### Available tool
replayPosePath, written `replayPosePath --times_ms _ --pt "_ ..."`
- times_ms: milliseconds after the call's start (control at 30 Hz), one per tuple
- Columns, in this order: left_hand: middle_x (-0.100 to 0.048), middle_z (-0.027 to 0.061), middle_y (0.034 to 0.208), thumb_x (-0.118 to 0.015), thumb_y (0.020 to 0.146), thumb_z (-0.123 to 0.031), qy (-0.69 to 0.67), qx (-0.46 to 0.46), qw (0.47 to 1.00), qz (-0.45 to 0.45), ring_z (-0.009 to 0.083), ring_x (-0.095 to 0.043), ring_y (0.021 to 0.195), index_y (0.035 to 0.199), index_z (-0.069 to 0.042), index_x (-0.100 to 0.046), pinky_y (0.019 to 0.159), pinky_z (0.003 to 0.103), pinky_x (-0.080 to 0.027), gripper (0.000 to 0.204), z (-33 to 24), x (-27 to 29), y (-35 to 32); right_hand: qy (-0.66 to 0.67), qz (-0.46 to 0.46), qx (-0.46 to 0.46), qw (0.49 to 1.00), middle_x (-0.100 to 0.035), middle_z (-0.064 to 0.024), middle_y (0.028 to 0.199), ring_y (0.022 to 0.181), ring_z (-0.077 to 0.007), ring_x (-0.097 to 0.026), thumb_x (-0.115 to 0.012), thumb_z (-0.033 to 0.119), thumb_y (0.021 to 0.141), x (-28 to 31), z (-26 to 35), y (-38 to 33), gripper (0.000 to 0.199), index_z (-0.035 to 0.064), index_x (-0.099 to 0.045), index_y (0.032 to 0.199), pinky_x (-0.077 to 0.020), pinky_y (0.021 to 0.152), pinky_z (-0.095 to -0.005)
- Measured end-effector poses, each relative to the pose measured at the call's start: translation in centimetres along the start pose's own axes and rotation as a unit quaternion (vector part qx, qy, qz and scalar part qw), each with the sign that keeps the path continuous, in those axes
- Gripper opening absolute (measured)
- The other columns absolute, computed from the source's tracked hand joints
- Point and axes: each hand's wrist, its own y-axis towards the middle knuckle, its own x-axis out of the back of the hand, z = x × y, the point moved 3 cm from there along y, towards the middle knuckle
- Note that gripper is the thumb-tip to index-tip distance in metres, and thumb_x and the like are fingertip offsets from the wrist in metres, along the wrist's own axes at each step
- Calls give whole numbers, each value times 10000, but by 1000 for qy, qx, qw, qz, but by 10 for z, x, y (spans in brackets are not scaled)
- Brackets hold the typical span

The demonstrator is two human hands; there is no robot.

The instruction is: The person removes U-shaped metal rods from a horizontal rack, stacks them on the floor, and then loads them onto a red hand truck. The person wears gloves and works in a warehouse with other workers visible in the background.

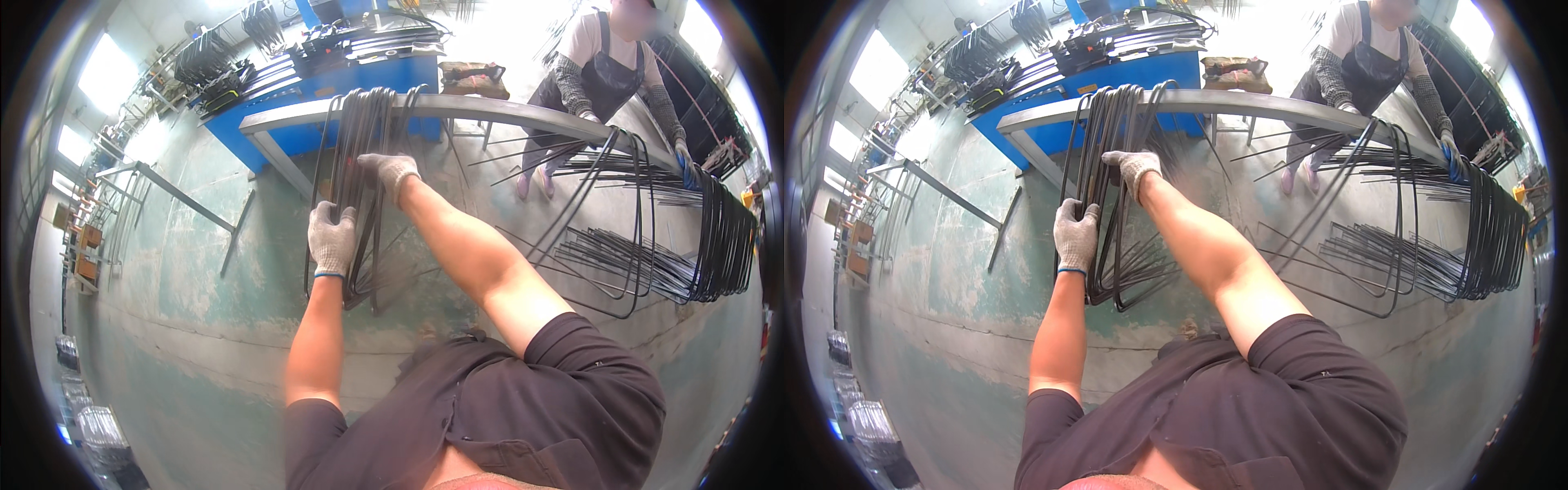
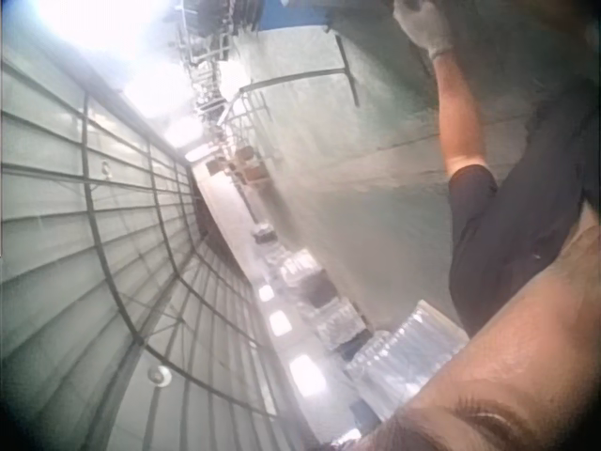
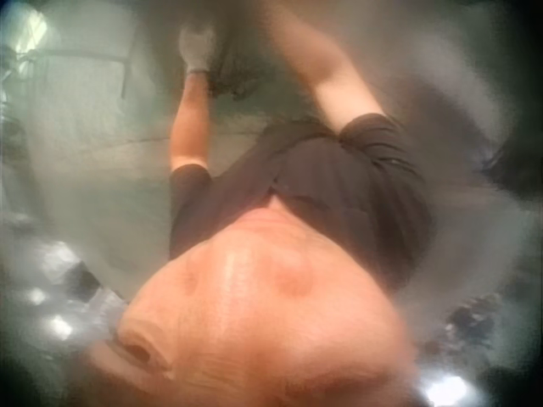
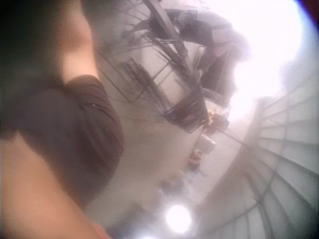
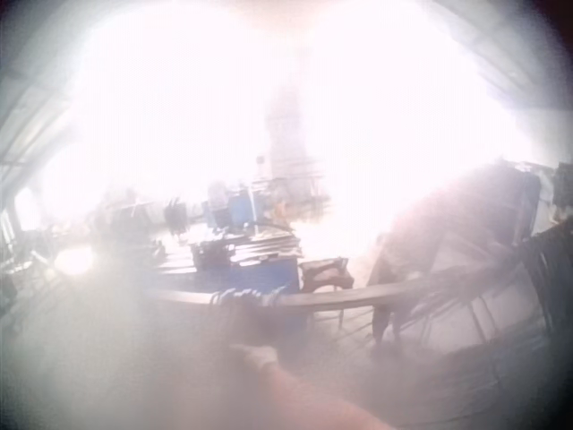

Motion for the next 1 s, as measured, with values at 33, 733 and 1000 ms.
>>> replayPosePath --times_ms 33,733,1000 --pt "-723 178 1103 -911 964 -240 1 -9 1000 -17 322 -712 986 1123 22 -719 931 438 -578 361 4 1 -5 -23 -20 -5 1000 -847 -164 1114 970 -266 -789 -885 171 965 -5 7 -13 332 -58 -820 1197 -619 914 -419" --pt "-801 169 1137 -901 968 -253 12 24 996 81 302 -792 1025 1252 8 -776 950 424 -605 406 20 19 2 -487 -481 149 714 -813 -183 984 904 -343 -804 -848 337 907 525 95 -126 483 8 -755 1248 -629 855 -507" --pt "-781 176 1094 -905 998 -357 5 4 995 96 300 -768 1011 1190 27 -771 908 427 -593 450 0 -1 -11 -357 -124 140 915 -815 -181 1200 1154 -347 -766 -893 501 971 165 9 -51 677 35 -709 1426 -591 1058 -454"
